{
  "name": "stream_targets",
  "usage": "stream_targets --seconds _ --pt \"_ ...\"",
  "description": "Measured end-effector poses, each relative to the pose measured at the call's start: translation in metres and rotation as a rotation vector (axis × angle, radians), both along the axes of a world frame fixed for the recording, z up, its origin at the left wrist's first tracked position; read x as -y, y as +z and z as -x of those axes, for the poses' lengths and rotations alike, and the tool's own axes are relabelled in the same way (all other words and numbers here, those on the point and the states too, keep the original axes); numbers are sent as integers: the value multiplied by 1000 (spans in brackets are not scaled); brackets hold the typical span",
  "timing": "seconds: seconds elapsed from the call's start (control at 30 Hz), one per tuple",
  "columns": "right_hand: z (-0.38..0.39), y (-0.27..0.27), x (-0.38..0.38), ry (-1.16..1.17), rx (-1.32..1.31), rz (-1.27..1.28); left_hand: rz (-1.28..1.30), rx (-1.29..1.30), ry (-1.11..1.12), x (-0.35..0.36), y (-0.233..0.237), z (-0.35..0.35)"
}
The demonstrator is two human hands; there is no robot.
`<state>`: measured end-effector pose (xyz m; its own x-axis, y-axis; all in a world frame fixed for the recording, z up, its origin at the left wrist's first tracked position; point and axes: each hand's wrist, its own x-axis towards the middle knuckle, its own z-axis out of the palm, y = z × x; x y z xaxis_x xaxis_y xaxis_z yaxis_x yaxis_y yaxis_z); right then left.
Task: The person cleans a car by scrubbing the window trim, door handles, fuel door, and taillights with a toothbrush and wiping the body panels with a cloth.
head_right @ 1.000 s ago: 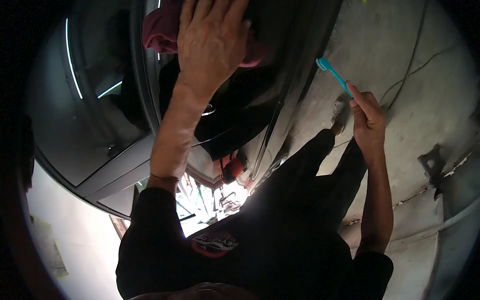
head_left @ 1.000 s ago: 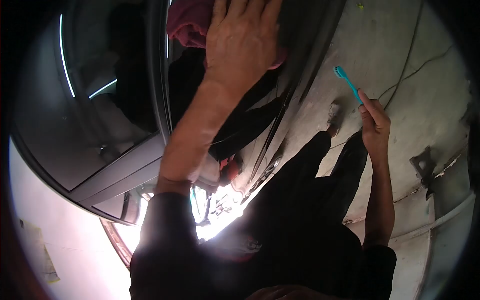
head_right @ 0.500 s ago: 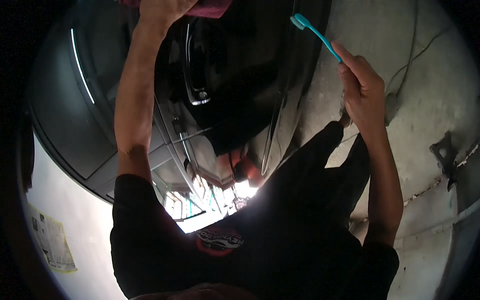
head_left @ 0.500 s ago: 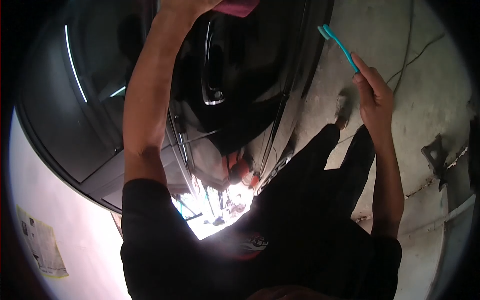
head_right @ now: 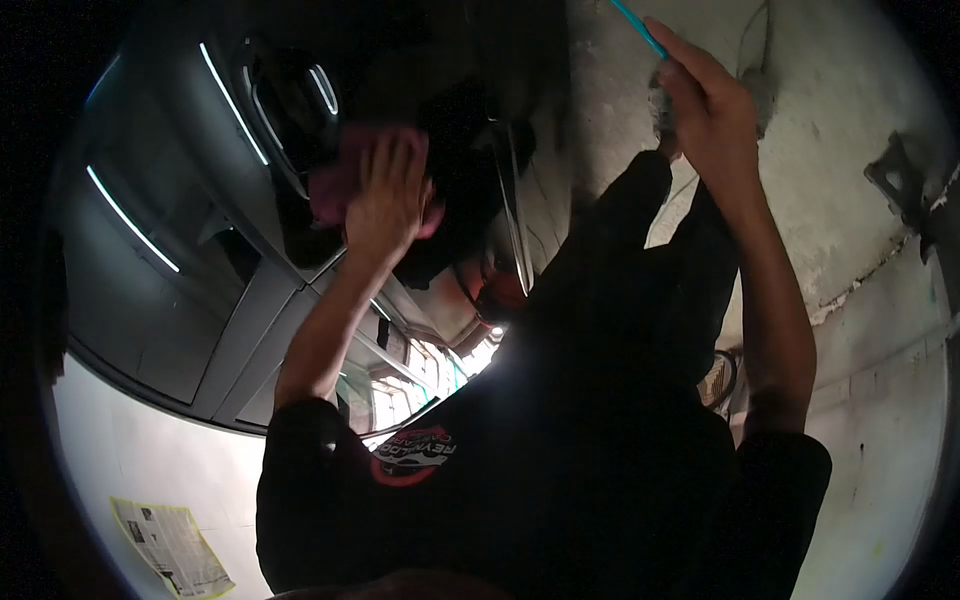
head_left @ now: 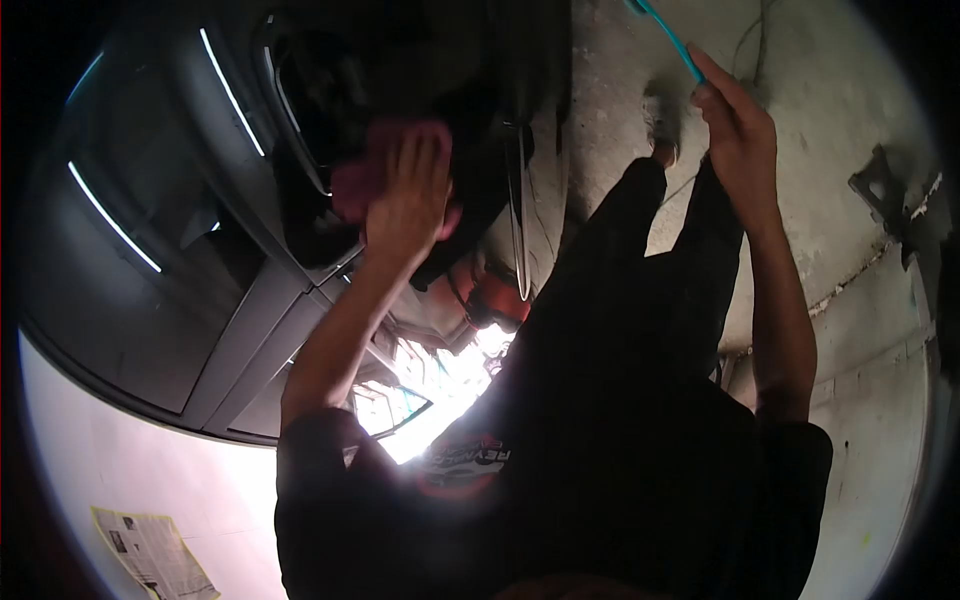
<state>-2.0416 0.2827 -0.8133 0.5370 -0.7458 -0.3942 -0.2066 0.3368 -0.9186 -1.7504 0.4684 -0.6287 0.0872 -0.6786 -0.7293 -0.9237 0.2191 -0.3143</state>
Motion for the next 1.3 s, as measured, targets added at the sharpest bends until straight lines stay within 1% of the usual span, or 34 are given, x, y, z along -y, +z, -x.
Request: stream_targets --seconds 0.1,0.13,0.23,0.27,0.3,0.33,0.37,0.4,0.43,0.53,0.57,0.6,0.63,0.67,0.7,0.73,0.77,0.83,0.87,0.9,0.93,0.97,1.03,1.07,1.13,1.2,1.23,1.3 --pt "4 -7 -1 -6 31 91 222 32 -104 65 -68 -9" --pt "6 -5 0 -3 -8 10 278 37 -137 76 -91 -11" --pt "19 -22 -9 -42 67 52 214 133 -150 36 -162 -14" --pt "24 -19 -11 -39 -10 7 54 153 -54 19 -158 9" --pt "29 -14 -14 -48 -42 -57 -47 162 -89 -5 -151 23" --pt "34 -9 -18 -60 -72 -121 -91 196 -128 -26 -145 37" --pt "38 -6 -22 -75 -97 -183 -58 266 -215 -49 -140 52" --pt "43 -8 -29 -86 -88 -155 -21 325 -281 -64 -135 62" --pt "49 -14 -37 -100 -85 -121 -2 351 -311 -61 -136 64" --pt "54 -27 -42 -134 -53 -59 67 360 -301 -30 -156 47" --pt "55 -29 -46 -139 -40 -60 110 241 -340 25 -156 30" --pt "54 -27 -44 -122 -48 -48 244 33 -106 52 -183 -7" --pt "52 -26 -42 -129 -22 -73 407 6 -117 106 -189 -20" --pt "52 -26 -39 -137 2 -93 443 146 -222 154 -201 -35" --pt "50 -25 -35 -147 28 -111 480 289 -328 179 -211 -46" --pt "50 -23 -31 -130 -41 -97 442 328 -320 177 -212 -45" --pt "48 -26 -30 -157 -36 -111 401 372 -314 172 -212 -43" --pt "45 -29 -35 -221 -23 -151 178 208 -22 137 -195 -20" --pt "40 -29 -40 -228 -17 -161 314 136 -188 94 -184 -8" --pt "33 -28 -48 -237 -10 -167 117 160 -114 56 -172 11" --pt "26 -27 -54 -249 -7 -171 5 186 -195 -1 -176 13" --pt "21 -26 -61 -226 3 -199 -153 179 -144 -28 -156 37" --pt "13 -16 -72 -172 16 -256 -495 96 -18 -81 -136 58" --pt "11 -7 -71 -120 2 -360 -452 51 -96 -99 -137 55" --pt "2 -8 -84 -145 10 -276 -359 -32 -228 -120 -136 51" --pt "-15 -14 -94 -124 8 -151 -317 -61 -110 -119 -135 52" --pt "-29 -17 -102 -116 29 -236 -296 -75 -51 -117 -133 53" --pt "-66 -27 -116 -99 77 -391 -224 -145 6 -136 -140 54"
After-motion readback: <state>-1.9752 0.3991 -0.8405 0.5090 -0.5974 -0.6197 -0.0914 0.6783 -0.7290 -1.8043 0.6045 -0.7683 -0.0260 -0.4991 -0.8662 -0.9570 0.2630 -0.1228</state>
